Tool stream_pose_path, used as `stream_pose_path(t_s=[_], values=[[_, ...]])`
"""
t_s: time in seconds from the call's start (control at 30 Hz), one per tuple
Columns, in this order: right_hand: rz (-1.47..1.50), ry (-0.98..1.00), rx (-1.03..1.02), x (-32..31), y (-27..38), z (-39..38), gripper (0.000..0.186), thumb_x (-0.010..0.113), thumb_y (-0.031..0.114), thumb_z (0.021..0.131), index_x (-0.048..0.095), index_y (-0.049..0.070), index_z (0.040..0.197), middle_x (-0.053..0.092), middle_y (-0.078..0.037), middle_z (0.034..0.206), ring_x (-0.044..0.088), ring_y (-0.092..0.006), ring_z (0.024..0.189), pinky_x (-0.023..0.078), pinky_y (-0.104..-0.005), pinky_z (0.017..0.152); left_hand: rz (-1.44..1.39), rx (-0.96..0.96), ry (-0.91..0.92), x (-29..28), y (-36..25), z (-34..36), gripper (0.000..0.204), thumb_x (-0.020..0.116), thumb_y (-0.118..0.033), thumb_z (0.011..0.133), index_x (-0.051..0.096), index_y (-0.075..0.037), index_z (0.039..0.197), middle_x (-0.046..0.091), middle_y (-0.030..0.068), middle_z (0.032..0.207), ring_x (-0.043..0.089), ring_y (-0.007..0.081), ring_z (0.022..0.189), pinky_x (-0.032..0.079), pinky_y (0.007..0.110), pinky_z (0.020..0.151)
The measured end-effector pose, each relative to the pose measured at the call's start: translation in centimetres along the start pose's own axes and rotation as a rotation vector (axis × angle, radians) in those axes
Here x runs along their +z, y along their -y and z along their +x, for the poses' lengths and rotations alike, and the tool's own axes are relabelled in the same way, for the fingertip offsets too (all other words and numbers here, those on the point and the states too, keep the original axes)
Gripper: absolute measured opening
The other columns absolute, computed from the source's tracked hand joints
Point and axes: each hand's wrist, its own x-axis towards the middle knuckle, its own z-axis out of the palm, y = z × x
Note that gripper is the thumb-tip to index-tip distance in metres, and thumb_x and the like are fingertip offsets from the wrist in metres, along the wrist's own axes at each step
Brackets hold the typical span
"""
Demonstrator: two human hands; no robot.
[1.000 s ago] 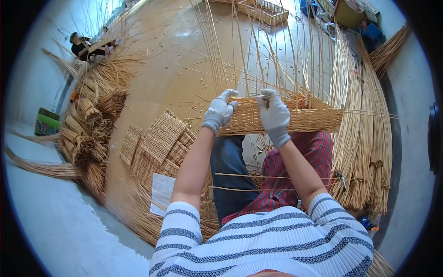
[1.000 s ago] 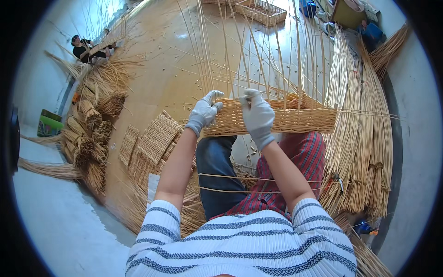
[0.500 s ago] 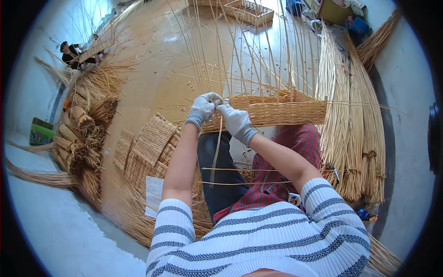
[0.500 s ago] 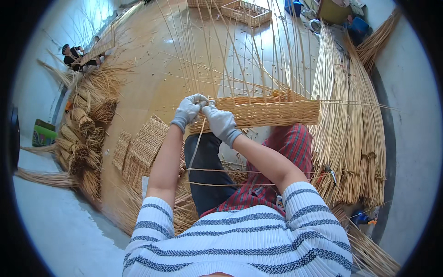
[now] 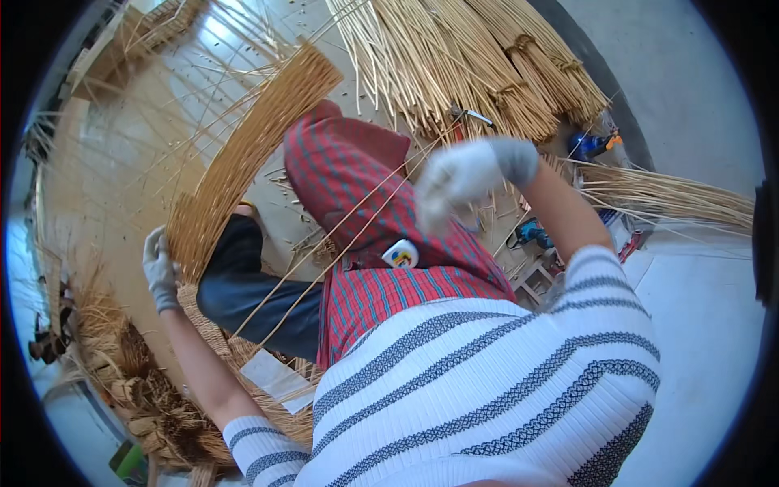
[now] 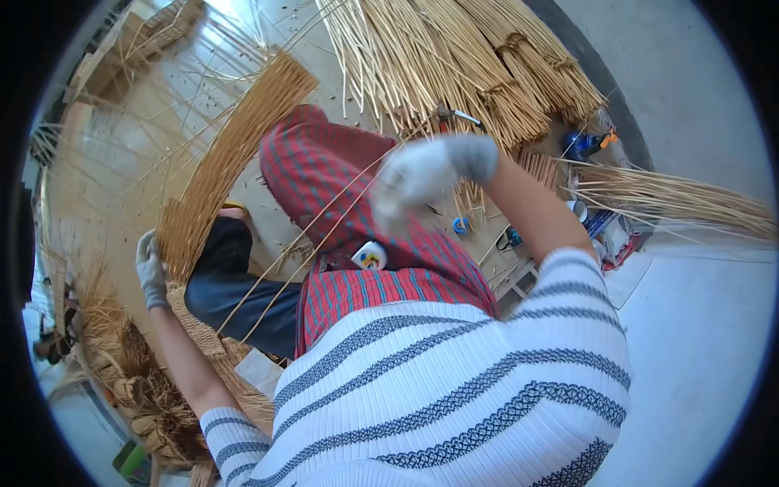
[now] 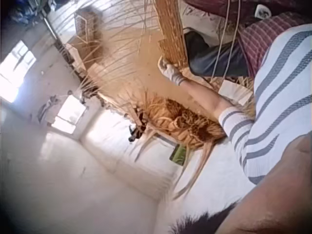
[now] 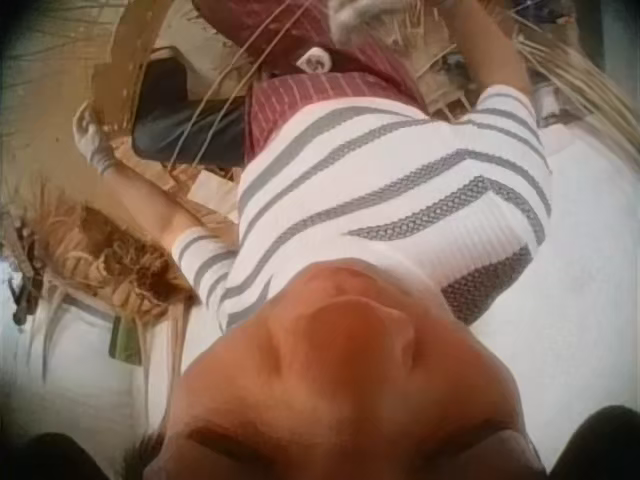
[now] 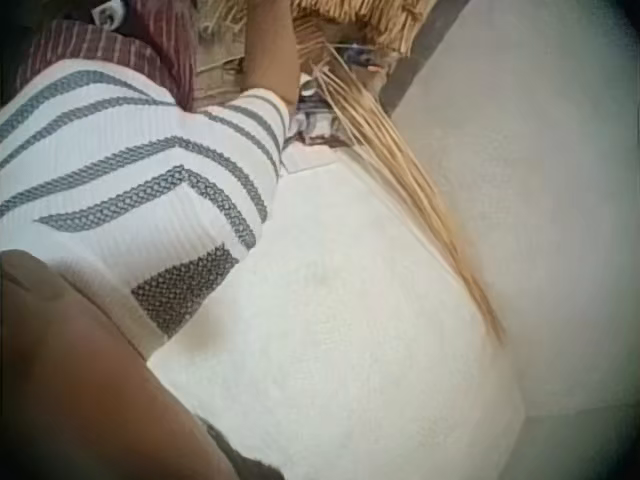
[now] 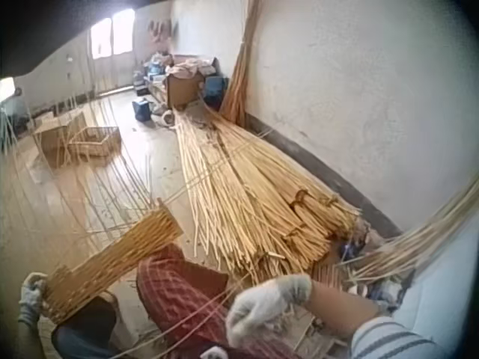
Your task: Weaving a wicker basket using long wood strands and trimming them with pliers.
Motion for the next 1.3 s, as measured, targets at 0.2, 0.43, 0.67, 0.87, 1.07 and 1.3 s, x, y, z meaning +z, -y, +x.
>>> stream_pose_path(t_s=[0.2, 0.43, 0.67, 0.87, 1.07, 1.3], values=[[-0.290, -0.538, 0.741, 4.1, -28.1, -6.3, 0.028, 0.057, 0.024, 0.091, 0.071, 0.011, 0.112, 0.075, -0.013, 0.100, 0.072, -0.0276, 0.083, 0.056, -0.0373, 0.078, -0.034, -0.020, 0.061, 1.1, -0.5, 0.5, 0.021, 0.059, -0.029, 0.102, 0.066, -0.016, 0.116, 0.064, -0.0036, 0.082, 0.038, 0.0014, 0.044, 0.028, 0.019, 0.037], [-0.700, -1.436, 0.605, -5.5, -33.9, 0.3, 0.030, 0.066, 0.022, 0.080, 0.062, 0.009, 0.107, 0.065, -0.018, 0.108, 0.062, -0.0383, 0.100, 0.050, -0.0482, 0.087, -0.032, -0.083, -0.030, -2.0, -0.6, 0.1, 0.019, 0.060, -0.027, 0.102, 0.064, -0.017, 0.117, 0.062, -0.0058, 0.079, 0.037, 0.0006, 0.046, 0.029, 0.017, 0.039], [-0.906, -1.502, 1.003, -15.0, -34.4, -3.9, 0.045, 0.080, 0.048, 0.073, 0.066, 0.013, 0.098, 0.069, -0.014, 0.096, 0.069, -0.0336, 0.086, 0.057, -0.0476, 0.071, 0.031, -0.057, -0.051, 3.9, -4.7, -1.5, 0.022, 0.065, -0.029, 0.097, 0.069, -0.011, 0.109, 0.065, -0.0001, 0.091, 0.057, 0.0082, 0.077, 0.048, 0.024, 0.061], [-0.565, -1.177, 1.563, -16.0, -30.1, 1.4, 0.120, 0.085, 0.052, 0.067, 0.012, 0.024, 0.158, 0.034, -0.013, 0.152, 0.039, -0.0312, 0.138, 0.039, -0.0616, 0.103, -0.108, -0.196, -0.132, 1.6, -4.2, -2.5, 0.011, 0.061, -0.020, 0.100, 0.068, -0.016, 0.107, 0.066, -0.0037, 0.080, 0.053, 0.0014, 0.047, 0.041, 0.019, 0.039], [-0.314, -1.277, 1.174, -15.1, -32.2, 3.0, 0.108, 0.078, 0.040, 0.065, 0.025, 0.021, 0.157, 0.053, -0.025, 0.139, 0.056, -0.0410, 0.125, 0.046, -0.0561, 0.101, -0.064, -0.232, -0.243, 0.2, -4.8, -4.4, 0.011, 0.060, -0.019, 0.101, 0.069, -0.016, 0.105, 0.065, -0.0055, 0.075, 0.051, 0.0004, 0.046, 0.039, 0.019, 0.037], [0.884, -1.389, 0.423, -10.5, -41.1, -9.3, 0.012, 0.060, 0.018, 0.076, 0.050, 0.014, 0.070, 0.047, -0.003, 0.056, 0.047, -0.0191, 0.046, 0.043, -0.0347, 0.045, -0.149, -0.189, -0.201, 3.4, -4.1, -2.2, 0.013, 0.057, -0.017, 0.102, 0.069, -0.013, 0.105, 0.062, 0.0001, 0.068, 0.048, 0.0057, 0.042, 0.040, 0.025, 0.035]])
